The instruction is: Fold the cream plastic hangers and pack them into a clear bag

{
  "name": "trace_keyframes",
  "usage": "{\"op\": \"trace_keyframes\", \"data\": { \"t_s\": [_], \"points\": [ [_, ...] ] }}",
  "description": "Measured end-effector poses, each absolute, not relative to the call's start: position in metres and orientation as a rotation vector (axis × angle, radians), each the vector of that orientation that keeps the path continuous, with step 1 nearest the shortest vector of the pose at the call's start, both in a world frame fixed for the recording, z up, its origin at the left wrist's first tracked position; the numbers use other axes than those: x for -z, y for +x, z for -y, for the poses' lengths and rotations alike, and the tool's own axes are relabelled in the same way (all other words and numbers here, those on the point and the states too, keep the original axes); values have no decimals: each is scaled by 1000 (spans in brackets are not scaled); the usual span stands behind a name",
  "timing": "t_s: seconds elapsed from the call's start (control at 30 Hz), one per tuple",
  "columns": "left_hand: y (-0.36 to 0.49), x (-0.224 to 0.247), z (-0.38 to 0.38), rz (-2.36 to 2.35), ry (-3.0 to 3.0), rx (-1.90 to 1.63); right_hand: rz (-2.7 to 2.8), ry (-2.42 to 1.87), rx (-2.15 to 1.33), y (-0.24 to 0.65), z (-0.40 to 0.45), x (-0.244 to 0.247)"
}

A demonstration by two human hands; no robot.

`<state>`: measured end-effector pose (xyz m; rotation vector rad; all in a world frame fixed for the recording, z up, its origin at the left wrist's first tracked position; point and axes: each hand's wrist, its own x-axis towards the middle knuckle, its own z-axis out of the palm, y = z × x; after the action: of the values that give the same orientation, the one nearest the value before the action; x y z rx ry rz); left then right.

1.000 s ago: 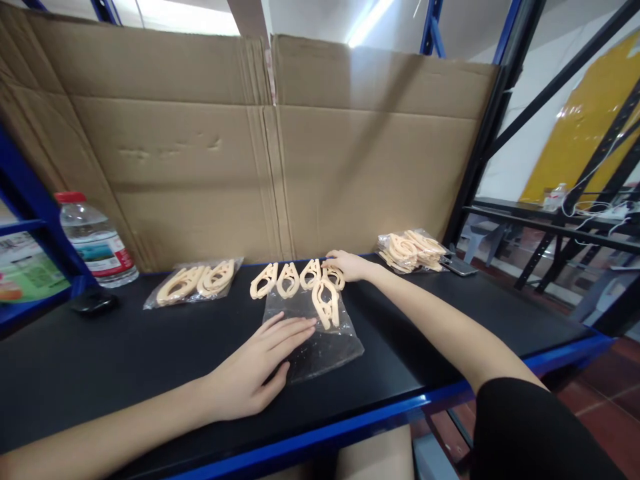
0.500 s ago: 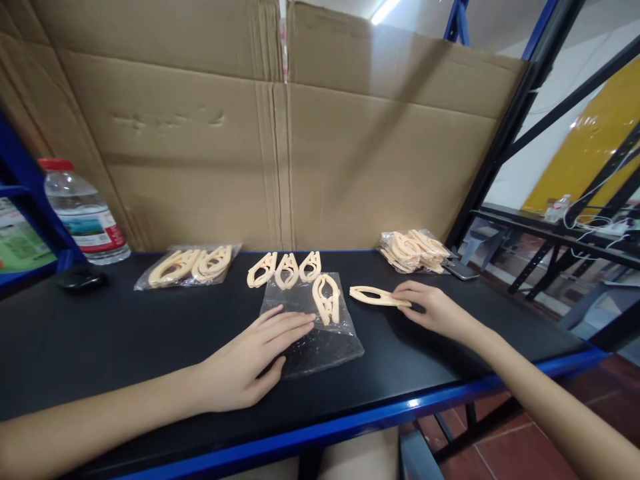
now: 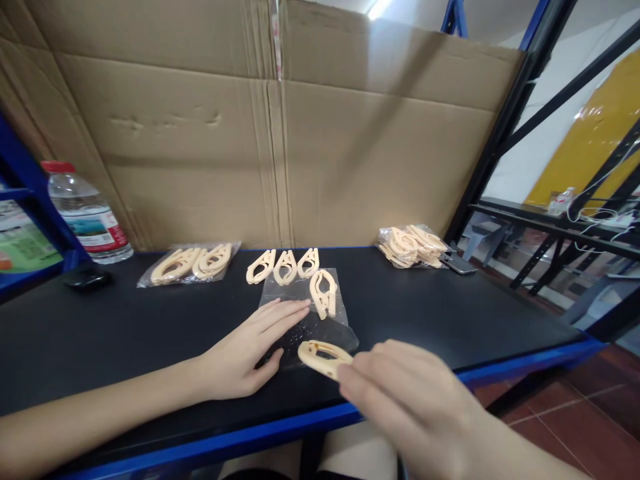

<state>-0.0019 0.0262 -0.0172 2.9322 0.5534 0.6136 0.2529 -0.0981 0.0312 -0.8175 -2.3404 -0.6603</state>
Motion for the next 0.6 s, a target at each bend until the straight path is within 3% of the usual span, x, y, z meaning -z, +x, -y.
{"op": "trace_keyframes", "data": {
  "t_s": [0.27, 0.6],
  "points": [
    [-4, 21, -27, -470, 2911, -675, 2437, -707, 1057, 184, 32, 10],
    [-3, 18, -25, -420, 2865, -746, 2650, -1092, 838, 163, 4, 33]
  ]
}}
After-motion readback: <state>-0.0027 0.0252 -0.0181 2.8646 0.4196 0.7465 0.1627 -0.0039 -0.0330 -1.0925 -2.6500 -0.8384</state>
